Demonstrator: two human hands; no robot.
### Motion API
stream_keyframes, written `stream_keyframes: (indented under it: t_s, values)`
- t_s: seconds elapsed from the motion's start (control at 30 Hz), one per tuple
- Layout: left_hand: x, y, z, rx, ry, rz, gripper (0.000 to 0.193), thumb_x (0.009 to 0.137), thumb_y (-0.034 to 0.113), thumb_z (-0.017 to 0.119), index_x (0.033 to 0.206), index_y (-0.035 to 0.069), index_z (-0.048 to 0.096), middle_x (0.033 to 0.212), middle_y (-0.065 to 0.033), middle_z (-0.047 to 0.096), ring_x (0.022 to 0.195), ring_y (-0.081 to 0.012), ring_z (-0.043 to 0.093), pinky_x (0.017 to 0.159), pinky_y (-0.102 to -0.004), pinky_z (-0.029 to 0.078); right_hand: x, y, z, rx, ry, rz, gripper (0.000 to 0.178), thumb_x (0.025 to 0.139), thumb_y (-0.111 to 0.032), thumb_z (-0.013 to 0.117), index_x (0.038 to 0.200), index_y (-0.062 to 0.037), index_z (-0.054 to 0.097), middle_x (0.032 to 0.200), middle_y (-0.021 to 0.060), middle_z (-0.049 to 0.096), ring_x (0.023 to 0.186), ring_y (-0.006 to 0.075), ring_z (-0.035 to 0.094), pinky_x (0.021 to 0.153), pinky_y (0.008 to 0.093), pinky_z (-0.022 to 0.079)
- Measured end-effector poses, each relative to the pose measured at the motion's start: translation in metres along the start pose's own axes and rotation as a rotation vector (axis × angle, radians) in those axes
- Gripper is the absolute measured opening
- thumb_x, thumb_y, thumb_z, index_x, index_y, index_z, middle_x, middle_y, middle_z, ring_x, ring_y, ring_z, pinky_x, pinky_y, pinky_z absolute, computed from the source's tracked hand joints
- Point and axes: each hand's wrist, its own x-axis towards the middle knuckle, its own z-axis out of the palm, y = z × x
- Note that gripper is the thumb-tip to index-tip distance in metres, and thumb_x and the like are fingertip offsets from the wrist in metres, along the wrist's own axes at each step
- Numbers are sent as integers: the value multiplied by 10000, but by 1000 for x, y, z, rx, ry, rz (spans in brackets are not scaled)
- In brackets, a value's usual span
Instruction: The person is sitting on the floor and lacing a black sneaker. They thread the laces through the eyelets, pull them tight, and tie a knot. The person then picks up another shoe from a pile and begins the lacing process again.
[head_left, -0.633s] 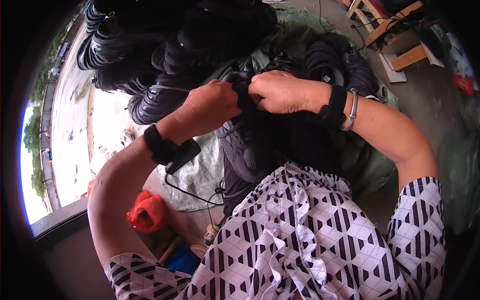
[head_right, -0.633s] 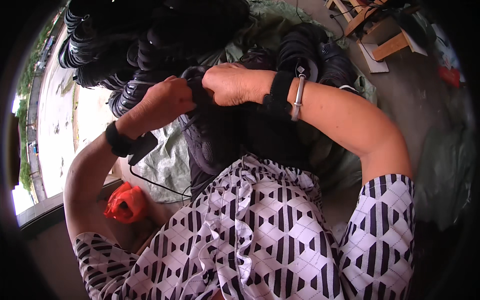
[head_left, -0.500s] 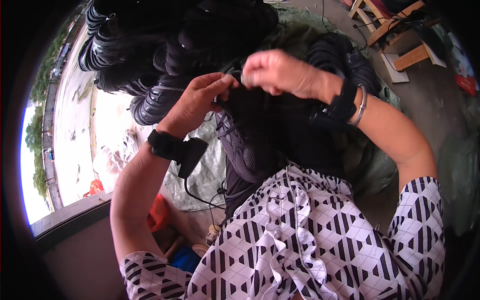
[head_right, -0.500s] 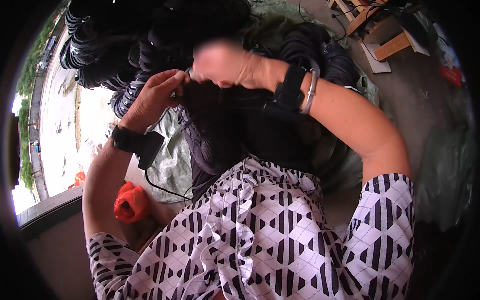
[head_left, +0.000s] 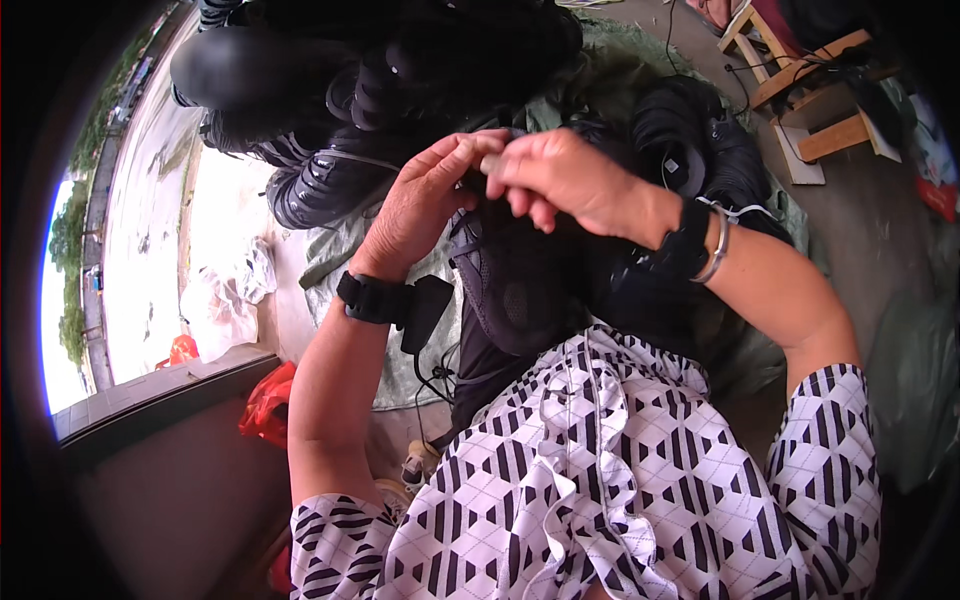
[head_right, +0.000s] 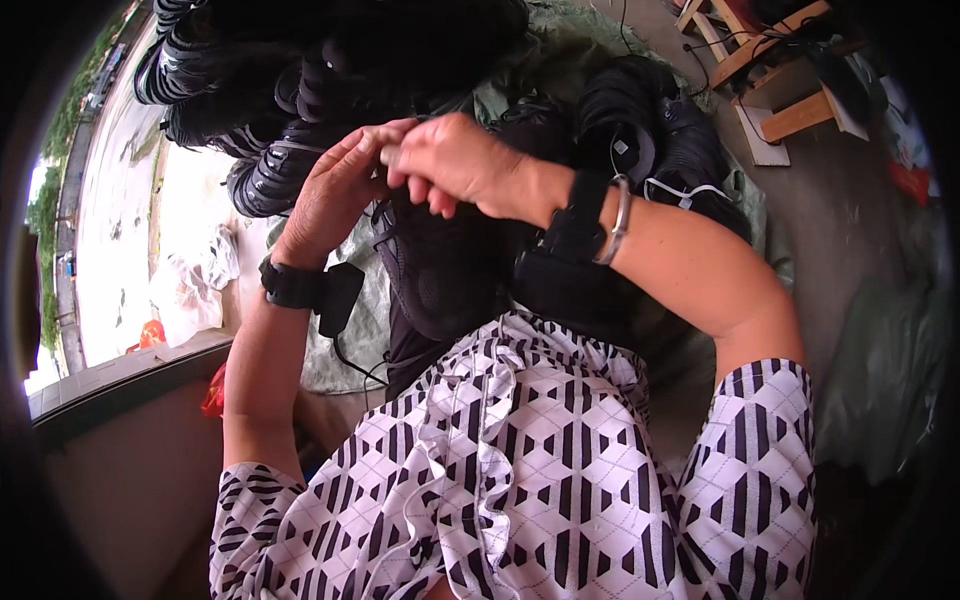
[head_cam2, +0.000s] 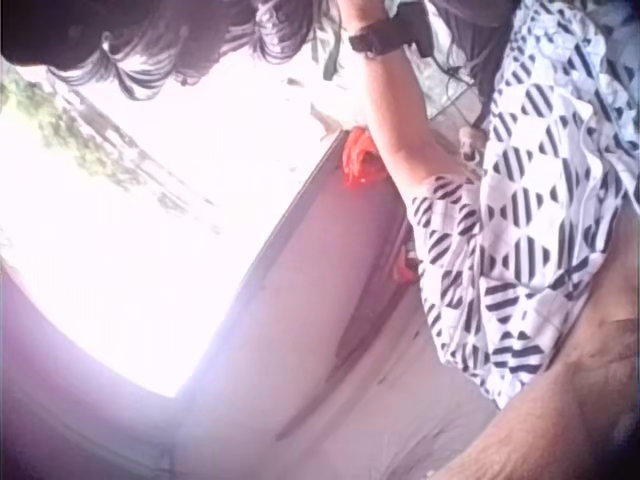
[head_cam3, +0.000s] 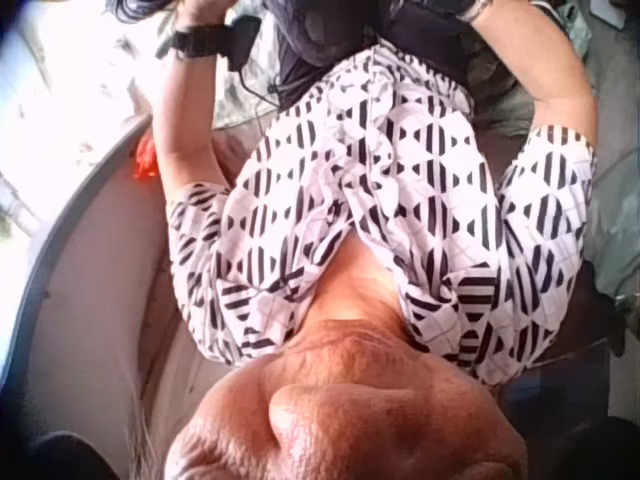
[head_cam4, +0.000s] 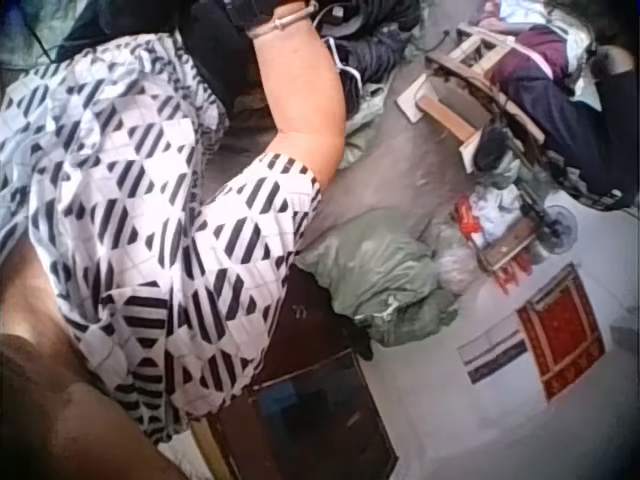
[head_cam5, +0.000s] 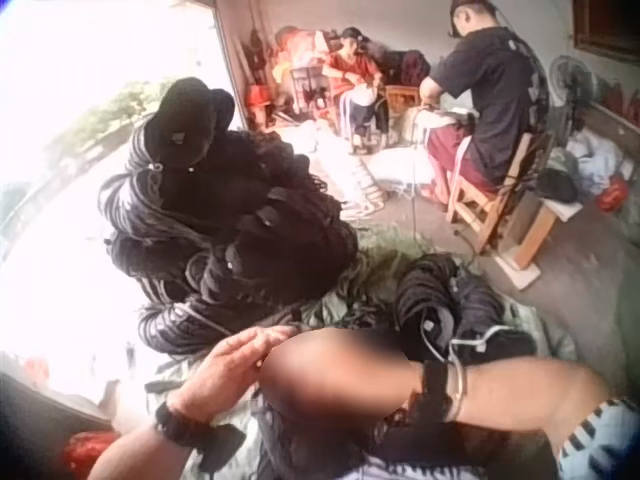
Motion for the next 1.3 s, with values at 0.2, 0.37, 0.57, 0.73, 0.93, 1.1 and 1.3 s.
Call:
stream_keyframes:
  t_s: [0.2,0.37,0.57,0.73,0.93,1.1,1.3]
  values:
    - [6,0,-6,427,-45,111,282,958,280,598,1183,112,624,959,91,627,822,5,532,673,-166,392,-41,-127,-43,394,-283,-672,391,1012,-322,437,890,-8,637,670,71,599,466,99,499,525,256,487]
    - [1,51,37,441,-340,232,305,928,285,656,1110,41,660,847,63,600,749,-3,493,638,-180,393,-45,-116,-27,239,-306,-730,419,1026,-314,401,947,44,605,641,100,585,471,129,537,551,282,539]
    - [-11,43,28,285,159,248,308,1012,267,483,968,23,666,615,61,417,564,-32,384,553,-200,348,-93,-105,-76,171,19,-674,290,1020,-256,436,958,9,533,793,30,480,584,83,372,603,254,344]
    - [-36,9,-23,94,291,145,314,1026,275,450,1126,22,607,687,56,422,604,-43,392,566,-203,354,-150,-45,-212,373,493,-746,228,989,-202,512,1004,13,587,966,114,612,793,148,529,727,293,443]
    - [-49,-16,-42,-199,376,95,324,1011,274,475,1204,26,555,828,40,496,725,-50,422,642,-216,379,-98,-4,-95,-423,269,-446,131,887,-138,594,941,-42,665,1104,103,667,890,173,650,808,308,520]
    - [-50,-10,-59,-256,340,158,323,995,270,518,1242,64,546,908,29,573,796,-63,522,689,-228,420,-75,22,-31,-1316,-27,-699,186,764,-163,720,658,-59,608,995,65,593,917,209,596,730,349,525]
    - [-62,-7,-110,-354,438,258,316,977,266,549,1229,77,573,1020,14,612,920,-97,560,885,-308,453,-100,37,-45,-1033,12,-370,109,786,-86,686,744,-18,611,991,108,600,850,226,620,727,320,500]
